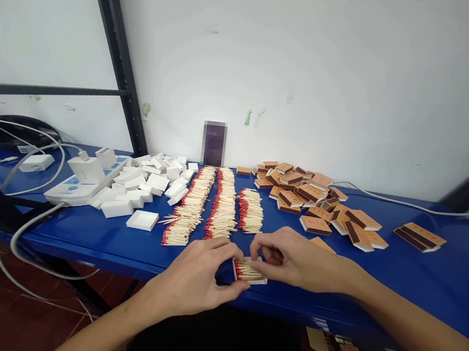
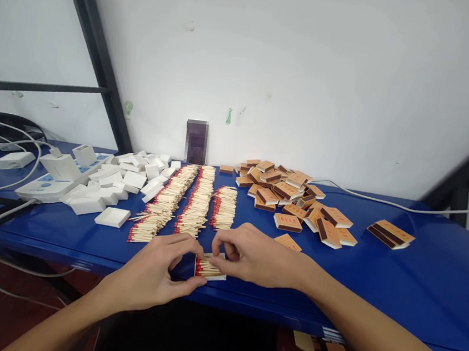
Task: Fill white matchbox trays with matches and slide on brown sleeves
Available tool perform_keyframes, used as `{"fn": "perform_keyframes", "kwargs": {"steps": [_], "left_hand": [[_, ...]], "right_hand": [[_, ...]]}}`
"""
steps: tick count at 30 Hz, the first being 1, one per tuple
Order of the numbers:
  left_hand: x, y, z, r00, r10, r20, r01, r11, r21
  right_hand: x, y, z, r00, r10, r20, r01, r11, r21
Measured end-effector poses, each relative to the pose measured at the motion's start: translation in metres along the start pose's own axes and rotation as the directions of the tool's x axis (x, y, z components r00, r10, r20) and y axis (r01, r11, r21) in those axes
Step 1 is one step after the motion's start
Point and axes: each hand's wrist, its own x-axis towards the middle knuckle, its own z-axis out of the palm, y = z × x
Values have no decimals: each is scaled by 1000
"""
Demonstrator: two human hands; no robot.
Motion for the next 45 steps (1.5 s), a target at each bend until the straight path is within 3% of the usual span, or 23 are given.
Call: {"fn": "perform_keyframes", "kwargs": {"steps": [4,10,27,35,38,42,45], "left_hand": [[0,0,0,1000,15,13,-15,1000,-7],[-1,-1,0,999,28,35,-29,1000,12],[-2,1,1,1000,3,23,-3,1000,22],[-1,2,-1,994,-107,18,107,994,-2],[-1,2,-2,996,-83,15,83,996,-12],[-1,2,-2,1000,-20,21,19,1000,8],[-2,2,-2,1000,-7,20,6,1000,27]], "right_hand": [[4,13,0,982,67,-177,-102,976,-194],[9,38,6,979,118,-166,-172,915,-364],[10,29,4,982,155,-106,-177,952,-251],[-1,2,1,1000,-12,-27,12,1000,-18],[-1,1,1,999,-3,-48,0,999,-53],[4,12,0,987,54,-152,-89,969,-232],[7,20,0,988,80,-134,-119,941,-318]]}}
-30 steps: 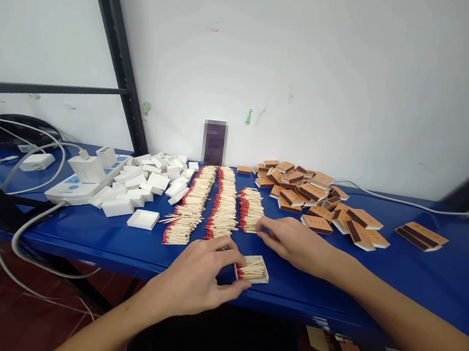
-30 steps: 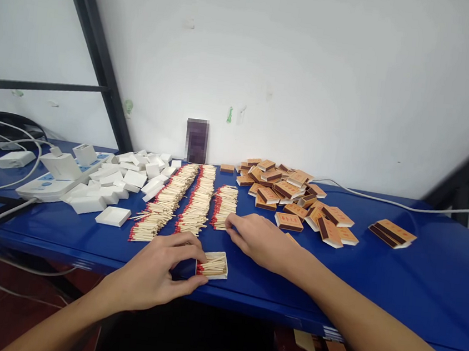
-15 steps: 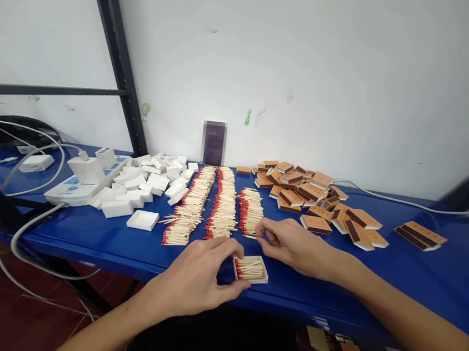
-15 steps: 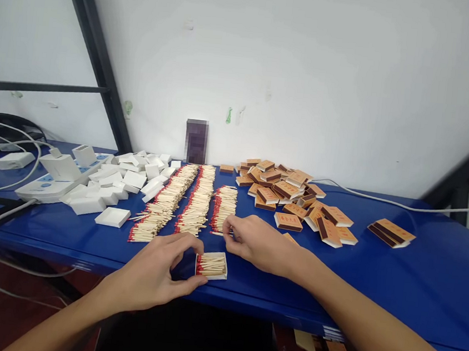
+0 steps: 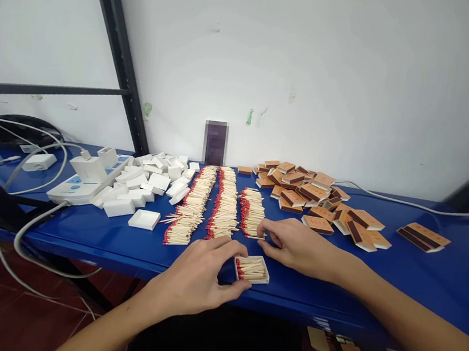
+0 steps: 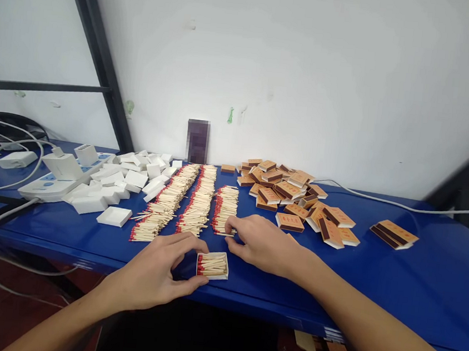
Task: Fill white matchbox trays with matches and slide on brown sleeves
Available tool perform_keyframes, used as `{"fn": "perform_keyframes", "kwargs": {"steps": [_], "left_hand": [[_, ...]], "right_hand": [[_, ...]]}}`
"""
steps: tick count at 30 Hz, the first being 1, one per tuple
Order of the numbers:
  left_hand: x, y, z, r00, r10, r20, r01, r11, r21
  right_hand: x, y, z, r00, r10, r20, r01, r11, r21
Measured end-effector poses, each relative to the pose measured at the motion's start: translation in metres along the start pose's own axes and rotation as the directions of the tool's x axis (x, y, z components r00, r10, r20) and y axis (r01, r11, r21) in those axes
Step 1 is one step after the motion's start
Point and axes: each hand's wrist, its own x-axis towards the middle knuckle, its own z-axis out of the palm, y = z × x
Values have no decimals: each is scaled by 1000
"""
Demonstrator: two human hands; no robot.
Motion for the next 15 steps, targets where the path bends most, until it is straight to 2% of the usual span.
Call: {"fn": "perform_keyframes", "kwargs": {"steps": [15], "left_hand": [[1,-1,1,1000,17,-10,-17,1000,22]], "right_hand": [[1,1,4,999,28,38,-29,999,34]]}}
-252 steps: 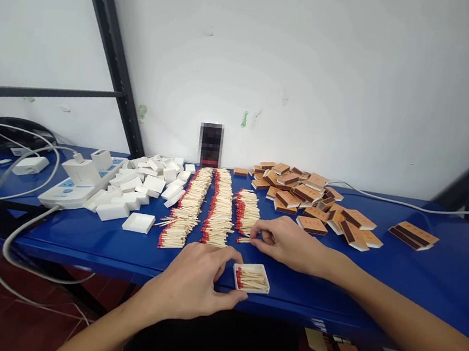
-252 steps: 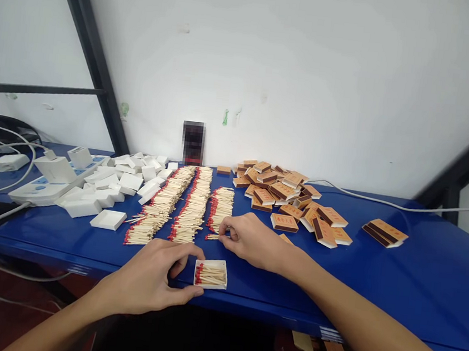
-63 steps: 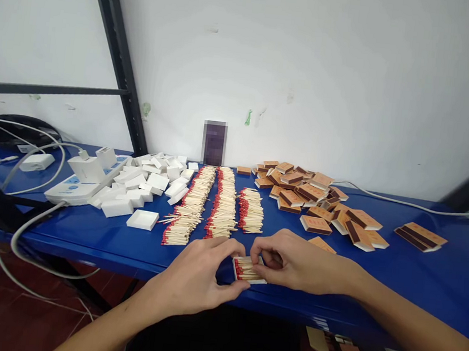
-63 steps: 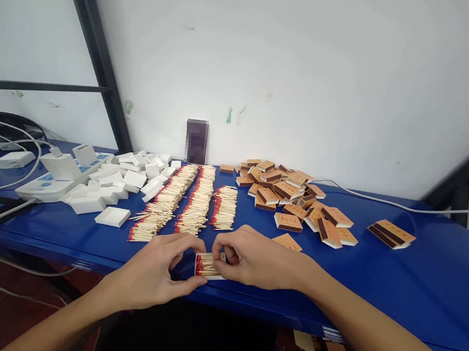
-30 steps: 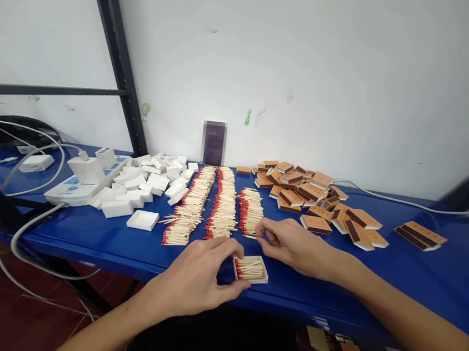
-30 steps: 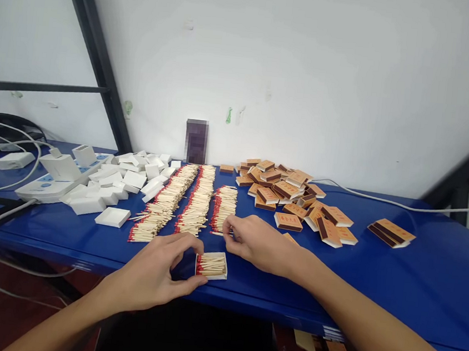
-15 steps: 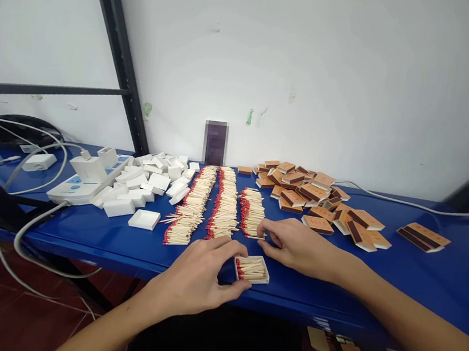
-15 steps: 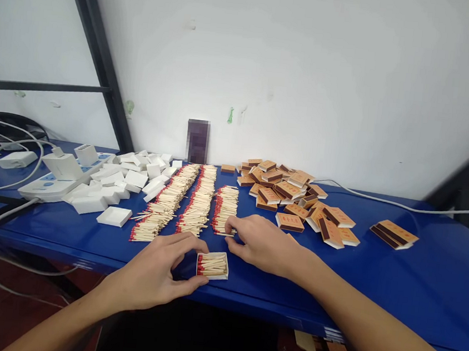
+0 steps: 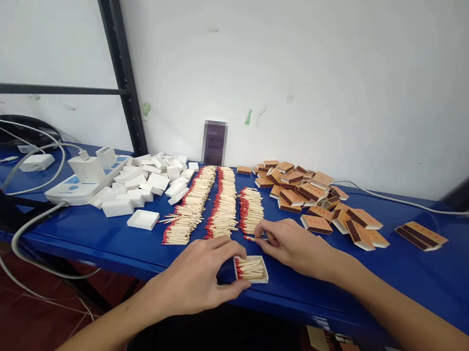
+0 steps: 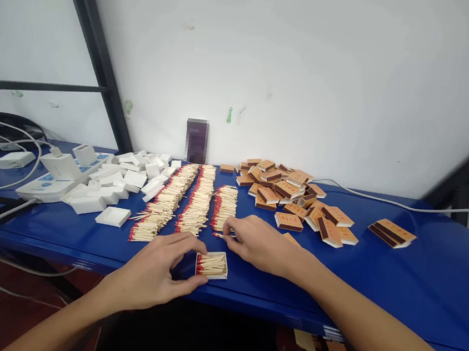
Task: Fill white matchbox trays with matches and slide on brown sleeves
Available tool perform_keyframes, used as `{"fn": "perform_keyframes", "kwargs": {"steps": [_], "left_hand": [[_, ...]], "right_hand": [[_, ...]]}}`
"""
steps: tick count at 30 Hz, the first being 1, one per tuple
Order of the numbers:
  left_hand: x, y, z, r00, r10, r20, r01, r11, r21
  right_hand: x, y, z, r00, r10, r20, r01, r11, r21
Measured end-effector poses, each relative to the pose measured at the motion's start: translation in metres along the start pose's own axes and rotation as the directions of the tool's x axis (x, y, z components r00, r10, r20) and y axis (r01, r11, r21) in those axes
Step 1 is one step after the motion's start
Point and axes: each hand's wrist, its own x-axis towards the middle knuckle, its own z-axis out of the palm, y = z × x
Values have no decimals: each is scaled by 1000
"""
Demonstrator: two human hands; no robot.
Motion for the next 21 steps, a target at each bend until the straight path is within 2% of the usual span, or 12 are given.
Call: {"fn": "perform_keyframes", "kwargs": {"steps": [10,16,21], "left_hand": [[0,0,0,1000,-3,0,3,1000,-11],[0,1,0,998,-66,1,66,997,-43],[0,2,0,997,-75,3,75,997,-36]], "right_hand": [[-2,-1,-2,1000,-11,30,11,1000,-17],[-4,-10,-9,998,-58,10,55,977,207],[-2,-8,-4,1000,-2,-28,3,1000,29]]}}
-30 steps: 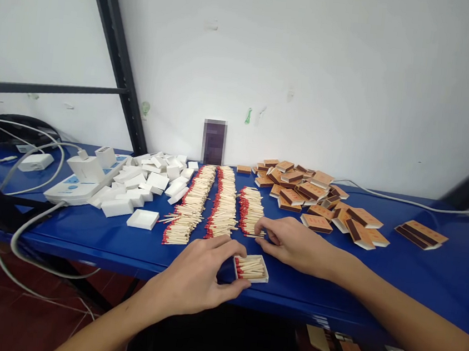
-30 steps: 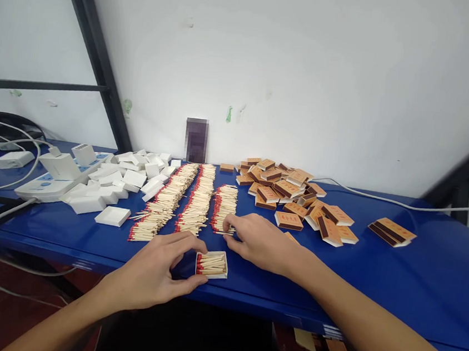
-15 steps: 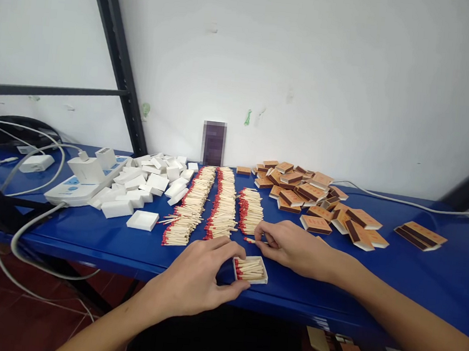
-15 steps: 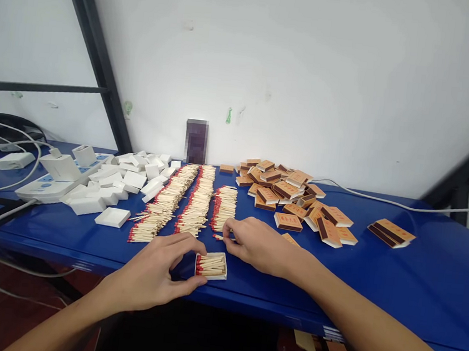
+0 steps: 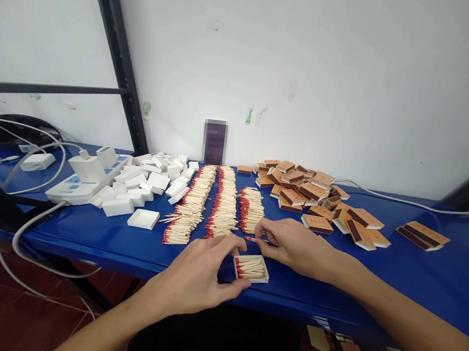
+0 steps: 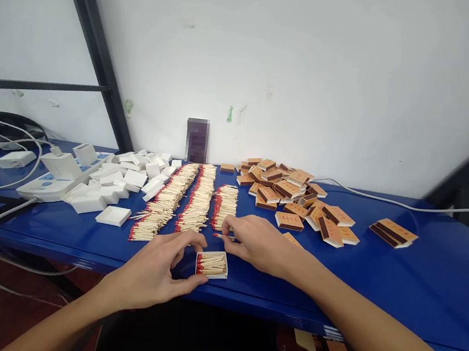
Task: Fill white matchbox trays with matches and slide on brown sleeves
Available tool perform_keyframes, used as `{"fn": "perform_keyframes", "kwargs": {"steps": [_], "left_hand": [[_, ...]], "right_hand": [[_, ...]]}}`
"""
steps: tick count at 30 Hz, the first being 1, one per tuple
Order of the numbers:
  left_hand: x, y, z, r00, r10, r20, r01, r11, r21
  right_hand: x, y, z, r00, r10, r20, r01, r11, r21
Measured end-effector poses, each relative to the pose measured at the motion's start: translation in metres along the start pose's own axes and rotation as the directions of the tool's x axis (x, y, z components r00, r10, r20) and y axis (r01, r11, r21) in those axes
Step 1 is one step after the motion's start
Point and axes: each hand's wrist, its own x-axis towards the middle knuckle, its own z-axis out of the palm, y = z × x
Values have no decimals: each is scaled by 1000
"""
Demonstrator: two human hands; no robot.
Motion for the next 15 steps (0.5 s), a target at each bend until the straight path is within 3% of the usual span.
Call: {"fn": "perform_keyframes", "kwargs": {"steps": [15], "left_hand": [[1,-2,1,1000,-3,5,3,1000,4]], "right_hand": [[2,4,5,998,48,33,-47,998,-39]]}}
